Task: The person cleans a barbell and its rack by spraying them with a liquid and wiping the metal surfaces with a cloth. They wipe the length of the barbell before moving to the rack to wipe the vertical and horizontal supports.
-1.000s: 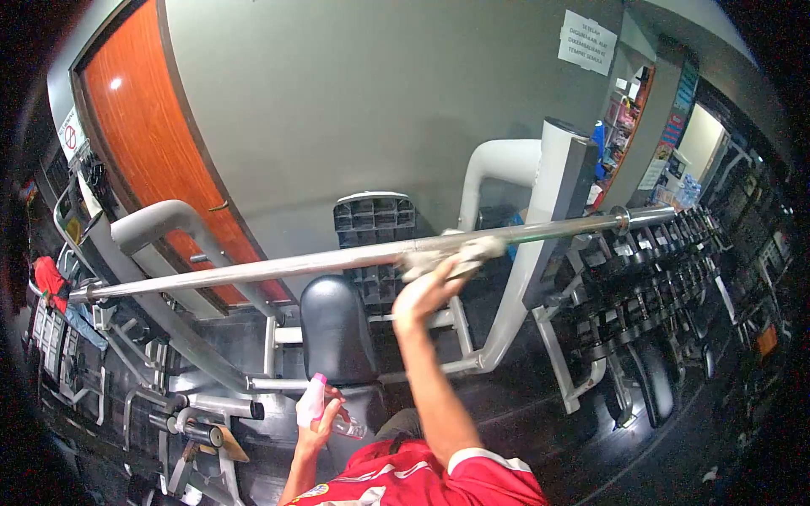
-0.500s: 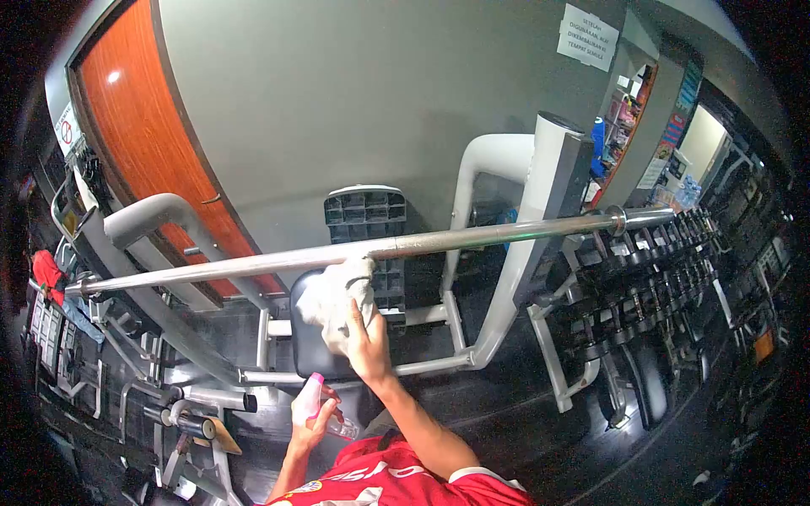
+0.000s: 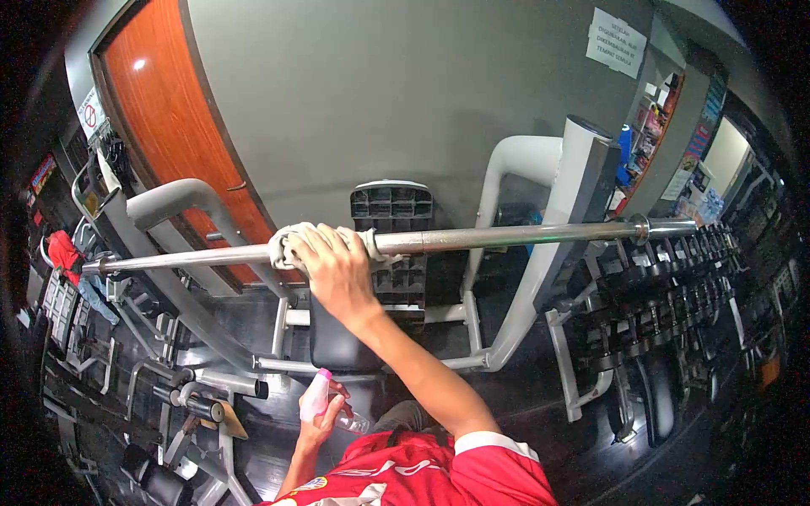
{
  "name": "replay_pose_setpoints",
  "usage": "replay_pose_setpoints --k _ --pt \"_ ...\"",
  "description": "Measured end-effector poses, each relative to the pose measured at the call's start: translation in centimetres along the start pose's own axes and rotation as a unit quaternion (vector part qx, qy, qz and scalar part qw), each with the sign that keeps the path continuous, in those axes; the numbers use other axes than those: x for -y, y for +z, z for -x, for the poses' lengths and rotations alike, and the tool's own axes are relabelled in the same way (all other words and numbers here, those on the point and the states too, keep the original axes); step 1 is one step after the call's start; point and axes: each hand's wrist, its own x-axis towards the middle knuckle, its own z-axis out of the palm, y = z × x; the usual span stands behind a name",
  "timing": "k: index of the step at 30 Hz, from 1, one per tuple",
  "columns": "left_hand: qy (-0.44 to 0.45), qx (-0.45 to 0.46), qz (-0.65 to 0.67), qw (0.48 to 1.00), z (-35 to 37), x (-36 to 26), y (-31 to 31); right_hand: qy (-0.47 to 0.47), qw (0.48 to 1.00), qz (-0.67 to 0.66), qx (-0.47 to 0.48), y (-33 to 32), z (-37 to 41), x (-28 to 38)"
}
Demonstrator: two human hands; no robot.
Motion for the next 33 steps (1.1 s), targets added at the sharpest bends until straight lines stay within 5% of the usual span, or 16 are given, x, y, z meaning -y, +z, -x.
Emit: replay_pose_setpoints --k 10,12,13,15,18,19,20,22,24,26,28,29,30,33 --pt "-0.012 -0.014 0.039 0.999 -0.5 -0.1 0.1 0.0 0.996 -0.088 -0.008 -0.2 7.6 -0.6" --pt "-0.011 -0.004 0.028 1.0 -0.6 -0.4 0.2 0.19 0.96 -0.196 0.058 1.7 10.0 -1.6" --pt "-0.006 0.002 0.021 1.0 -0.7 -0.4 0.2 0.191 0.96 -0.195 0.058 3.3 11.1 -2.4" --pt "-0.002 0.01 0.012 1.0 -0.7 -0.6 0.3 0.443 0.766 -0.464 0.049 5.7 12.1 -3.8" --pt "-0.027 0.0 0.024 0.999 -0.4 -0.9 0.4 0.555 0.356 -0.75 -0.05 5.1 10.1 -3.0" --pt "-0.023 -0.005 0.025 0.999 -0.3 -0.8 0.3 0.518 0.261 -0.815 -0.009 4.3 9.0 -2.7" --pt "-0.019 -0.009 0.026 0.999 -0.2 -0.7 0.2 0.38 0.227 -0.894 0.077 4.7 9.1 -3.2" --pt "-0.019 0.001 0.005 1.0 0.0 0.0 -0.2 0.411 0.19 -0.892 0.011 5.1 7.3 -2.5" --pt "-0.018 0.012 -0.016 1.0 0.1 0.1 -0.4 0.498 0.18 -0.847 -0.034 2.9 5.7 -1.6" --pt "-0.012 -0.003 0.003 1.0 -0.1 -0.1 -0.4 0.433 0.267 -0.858 -0.068 1.2 5.7 -1.6" --pt "-0.012 -0.001 0.006 1.0 -0.2 -0.2 -0.4 0.432 0.274 -0.858 -0.054 -1.8 6.2 -2.4" --pt "-0.011 0.0 0.01 1.0 -0.3 -0.3 -0.4 0.512 0.35 -0.776 -0.108 -3.3 6.5 -2.8" --pt "-0.011 0.002 0.01 1.0 -0.4 -0.4 -0.5 0.537 0.324 -0.77 -0.12 -3.8 7.5 -4.5" --pt "-0.015 0.027 -0.033 0.999 -0.6 -0.5 -0.3 0.514 0.394 -0.738 -0.189 -7.2 9.5 -8.1"
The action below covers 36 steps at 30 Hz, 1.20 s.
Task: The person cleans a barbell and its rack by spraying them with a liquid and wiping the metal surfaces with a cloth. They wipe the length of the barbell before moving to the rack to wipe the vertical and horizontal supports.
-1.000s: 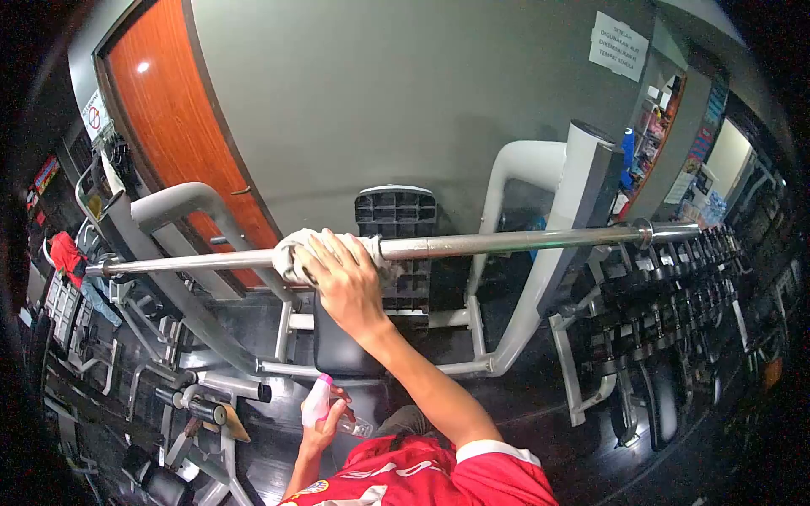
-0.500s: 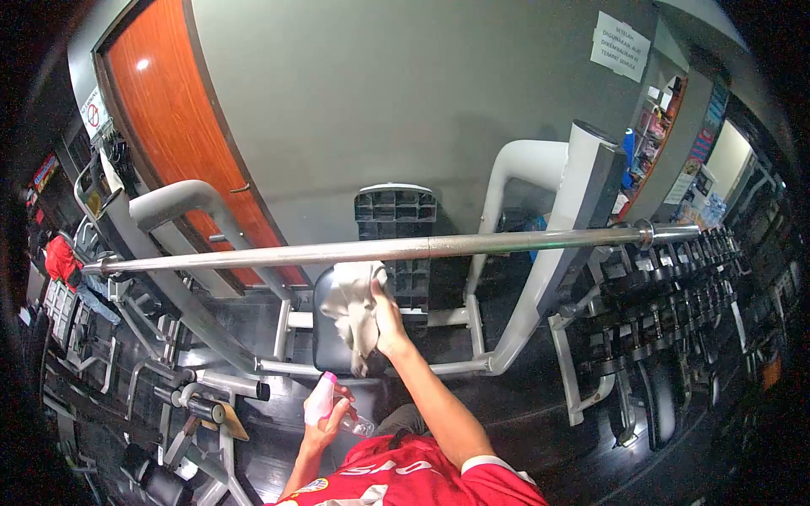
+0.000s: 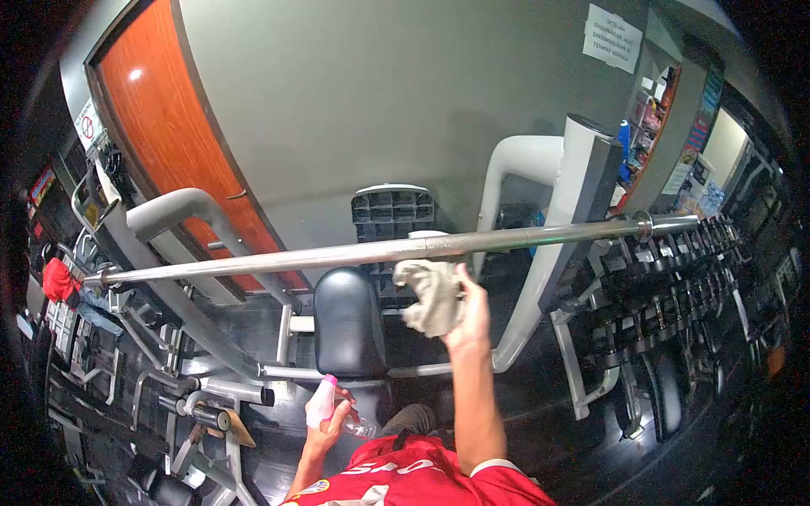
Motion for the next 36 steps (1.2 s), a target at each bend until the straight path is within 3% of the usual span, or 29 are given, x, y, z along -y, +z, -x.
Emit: replay_pose_setpoints --k 1,6,9,10,11,13,15,21,23,25,27,28,29,31,33,34,35,36 --pt "-0.001 -0.003 0.027 1.0 -0.1 0.2 0.2 -0.005 0.998 -0.014 0.054 -1.4 0.6 1.5" --pt "-0.006 0.015 0.069 0.997 -1.1 0.1 1.1 -0.205 0.975 -0.023 -0.081 -1.5 5.5 4.2" --pt "0.002 0.049 0.028 0.998 -1.8 -0.3 1.7 -0.4 0.897 0.076 -0.169 -0.6 6.3 4.7" --pt "0.005 0.064 0.02 0.998 -2.0 -0.5 2.0 -0.484 0.836 0.173 -0.19 -1.6 5.1 5.0" --pt "0.009 0.078 0.012 0.997 -2.3 -0.7 2.2 -0.487 0.784 0.323 -0.211 -2.3 4.6 5.5" --pt "0.014 0.089 0.018 0.996 -2.7 -1.4 2.5 -0.464 0.624 0.615 -0.131 -6.0 -0.2 7.4" --pt "0.022 0.098 0.023 0.995 -2.9 -1.6 2.7 -0.515 0.352 0.779 -0.058 0.7 -0.2 7.5" --pt "0.033 0.087 0.034 0.995 -2.6 -1.3 3.1 -0.526 0.428 0.731 -0.076 -0.3 -0.1 4.6" --pt "0.022 0.071 0.04 0.996 -2.6 -1.2 3.4 -0.539 0.495 0.679 -0.053 -1.4 0.6 3.1" --pt "0.015 0.071 0.054 0.996 -2.8 -0.9 3.8 -0.545 0.485 0.684 -0.026 -2.7 1.3 1.9" --pt "0.031 0.078 0.033 0.996 -3.0 -1.3 4.3 -0.481 0.555 0.679 -0.007 -4.7 2.0 0.2" --pt "0.03 0.078 0.032 0.996 -2.9 -1.4 4.5 -0.34 0.636 0.692 -0.036 -5.7 2.6 -0.6" --pt "0.028 0.077 0.043 0.996 -2.9 -1.5 4.7 -0.326 0.654 0.68 -0.061 -7.5 2.1 -1.3" --pt "0.028 0.074 0.054 0.995 -3.1 -1.6 4.9 -0.463 0.71 0.52 -0.103 -7.6 1.4 -1.4" --pt "0.032 0.056 0.034 0.997 -2.8 -1.8 5.0 -0.433 0.764 0.435 -0.199 -7.7 1.8 0.5" --pt "0.029 0.055 0.035 0.997 -2.6 -1.7 5.1 -0.453 0.773 0.422 -0.137 -4.4 3.5 2.4" --pt "0.027 0.053 0.024 0.998 -2.5 -1.4 5.0 -0.505 0.702 0.464 -0.191 -4.2 3.1 3.2" --pt "0.025 0.051 0.014 0.998 -2.6 -1.1 5.1 -0.622 0.591 0.495 -0.136 -2.1 2.4 4.9"
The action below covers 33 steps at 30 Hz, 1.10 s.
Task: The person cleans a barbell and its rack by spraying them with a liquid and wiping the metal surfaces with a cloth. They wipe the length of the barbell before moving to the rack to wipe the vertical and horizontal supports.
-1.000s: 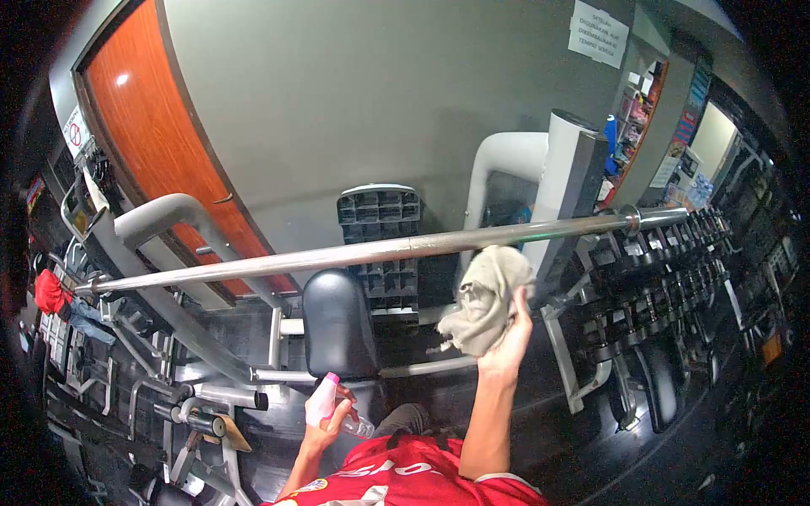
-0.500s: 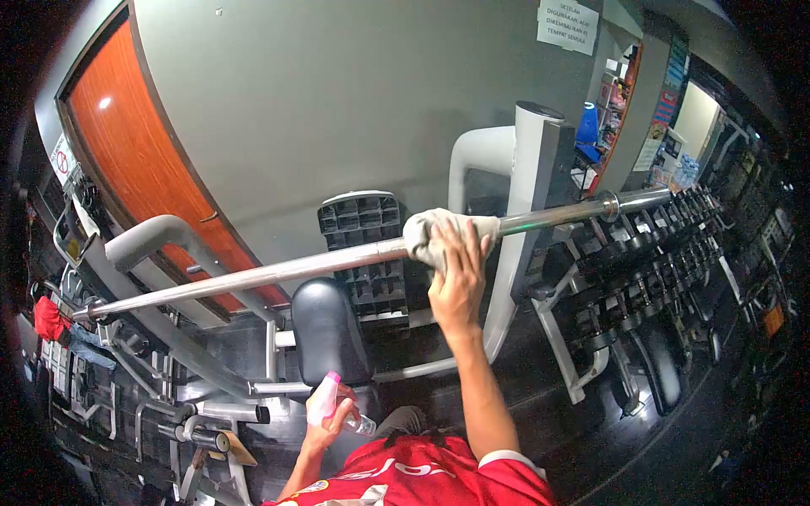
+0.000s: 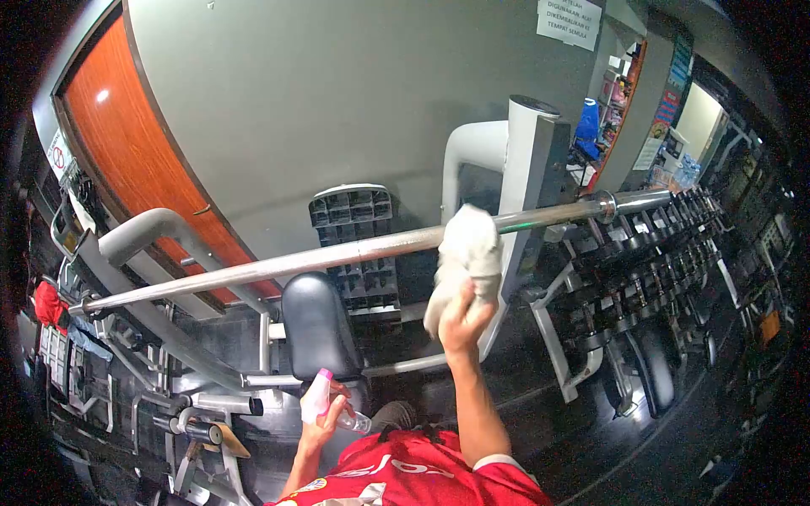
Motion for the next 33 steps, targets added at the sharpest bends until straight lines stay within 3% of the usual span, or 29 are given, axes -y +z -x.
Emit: replay_pose_setpoints --k 1,2,3,5,7,11,13,14,16,18,27,31,33 --pt "0.0 0.0 0.003 1.0 -0.1 0.1 0.1 -0.057 0.994 -0.042 0.087 0.4 -1.8 0.1" --pt "-0.009 0.0 -0.003 1.0 -0.1 0.3 0.2 -0.035 0.988 -0.016 0.15 1.0 -3.0 0.9" --pt "-0.018 0.001 -0.01 1.0 -0.1 0.3 0.4 -0.112 0.97 0.118 0.179 2.2 -3.7 0.9" --pt "-0.017 0.005 -0.013 1.0 -0.3 -0.1 1.0 -0.155 0.92 0.177 0.313 4.2 -3.6 2.0" --pt "-0.038 0.008 0.058 0.998 -0.6 -0.5 1.4 -0.139 0.945 0.155 0.251 4.8 -2.3 1.8" --pt "-0.008 0.003 0.02 1.0 -1.2 -0.2 1.5 -0.1 0.958 0.06 0.262 2.0 0.3 0.9" --pt "0.0 -0.007 0.032 0.999 -1.7 -0.4 2.0 -0.03 0.96 0.031 0.277 0.1 2.5 0.2" --pt "-0.001 0.011 0.037 0.999 -2.0 -1.0 2.1 0.175 0.931 -0.068 0.314 -1.0 3.6 0.5" --pt "-0.004 0.036 0.043 0.998 -2.7 -1.9 2.5 0.263 0.925 -0.173 0.212 -2.8 7.2 -2.3" --pt "0.018 0.036 0.059 0.997 -3.9 -2.6 3.4 0.422 0.885 -0.15 0.126 -6.2 9.0 -2.8" --pt "0.129 0.077 0.008 0.989 -10.0 -8.0 9.3 0.464 0.874 -0.139 -0.035 -17.3 6.4 -4.5" --pt "0.108 0.108 -0.004 0.988 -11.5 -7.8 11.4 0.481 0.849 -0.167 -0.136 -18.0 4.7 -1.3" --pt "0.162 0.104 -0.005 0.981 -11.9 -7.0 12.3 0.468 0.846 -0.199 -0.161 -17.6 4.2 0.1"
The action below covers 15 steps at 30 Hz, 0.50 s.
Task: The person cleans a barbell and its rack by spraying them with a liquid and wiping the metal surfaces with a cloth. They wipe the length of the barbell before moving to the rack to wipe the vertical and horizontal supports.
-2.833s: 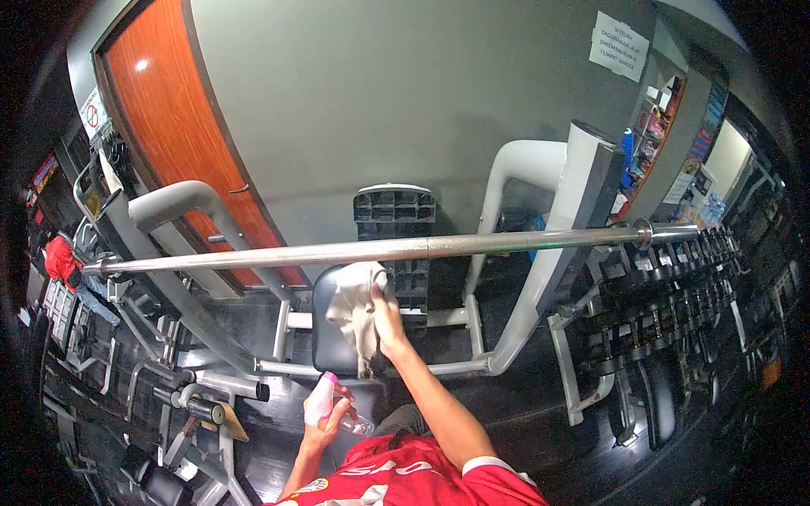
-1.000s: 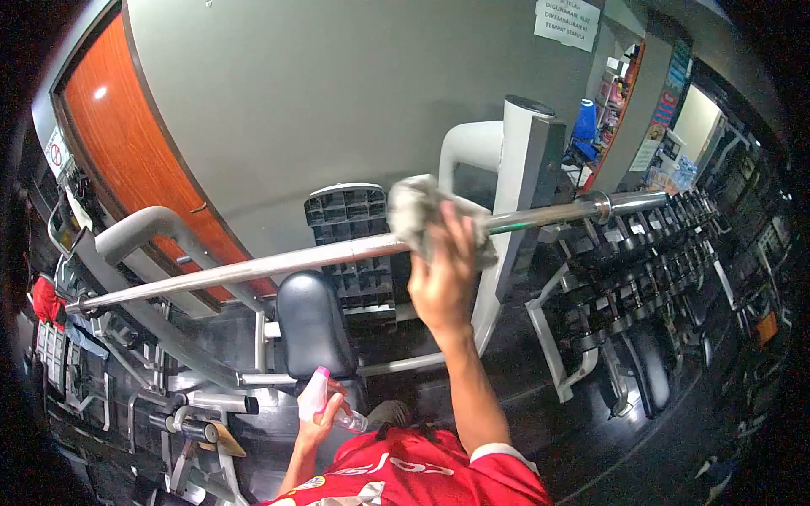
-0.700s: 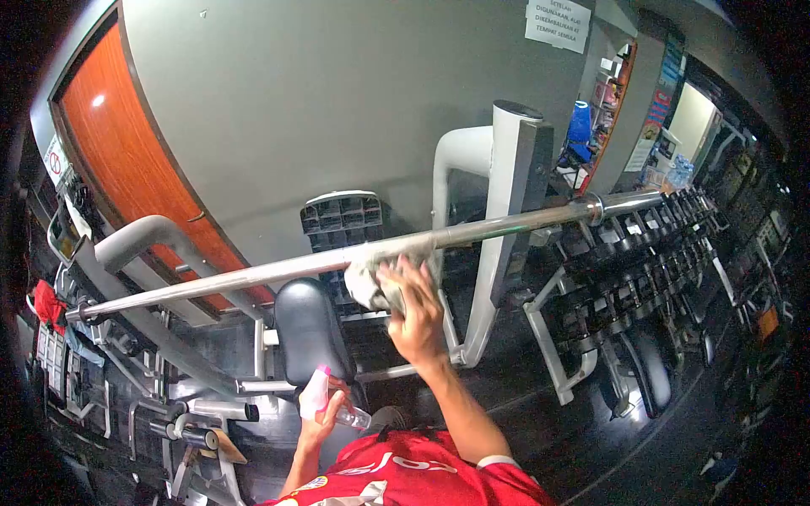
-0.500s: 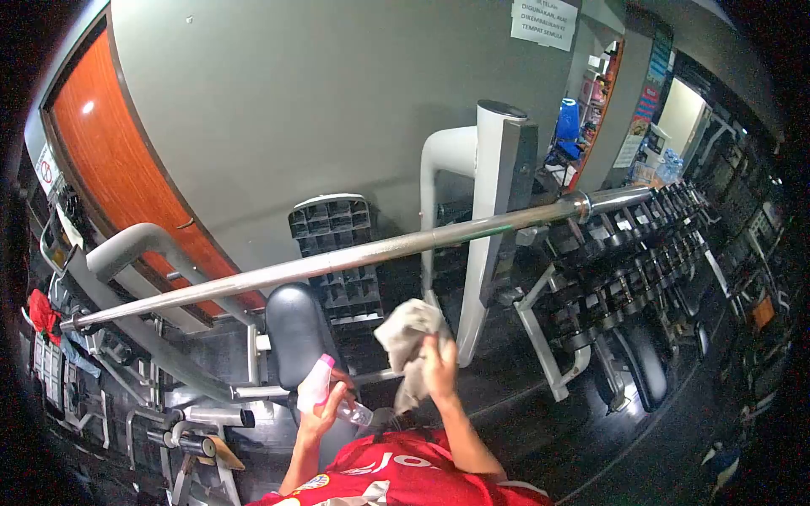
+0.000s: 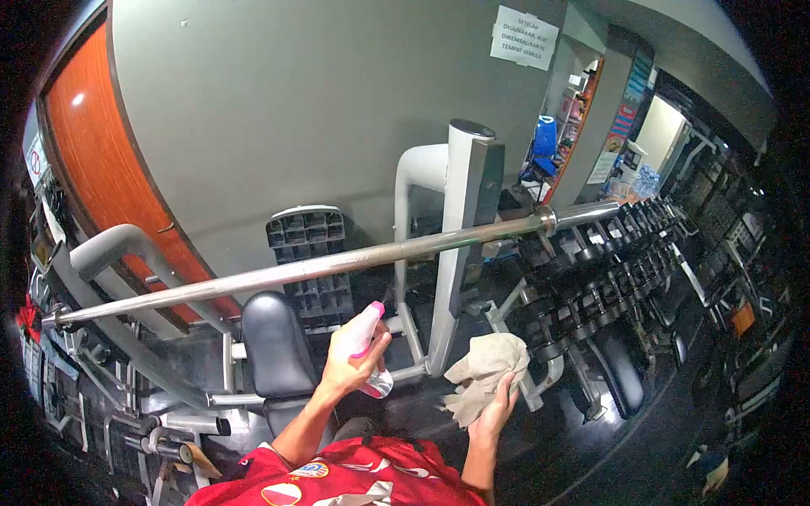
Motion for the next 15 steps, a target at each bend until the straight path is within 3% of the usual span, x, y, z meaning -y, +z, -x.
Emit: replay_pose_setpoints --k 8,9,10,11,13,14,15 --pt "-0.022 0.016 0.026 0.999 -0.1 -1.5 0.5 -0.024 0.998 -0.044 0.032 4.8 -0.3 0.9" --pt "-0.039 0.019 0.034 0.998 0.1 -1.9 0.4 -0.066 0.992 -0.065 0.083 5.4 -1.5 0.3" --pt "-0.039 0.02 0.033 0.999 0.3 -1.8 0.2 -0.097 0.995 -0.021 0.017 6.5 -2.5 -0.4" --pt "-0.023 0.032 0.023 0.999 0.7 -1.7 0.0 -0.151 0.987 0.022 0.043 7.6 -3.9 -1.0" --pt "-0.034 0.051 0.034 0.998 1.5 -1.8 -0.4 -0.275 0.941 0.146 0.129 10.4 -6.9 -1.6" --pt "-0.034 0.051 0.031 0.998 1.9 -1.8 -0.6 -0.343 0.893 0.225 0.186 12.3 -8.3 -1.4" --pt "-0.042 0.052 0.03 0.997 2.3 -1.7 -0.8 -0.468 0.809 0.316 0.166 14.6 -9.6 -1.5"
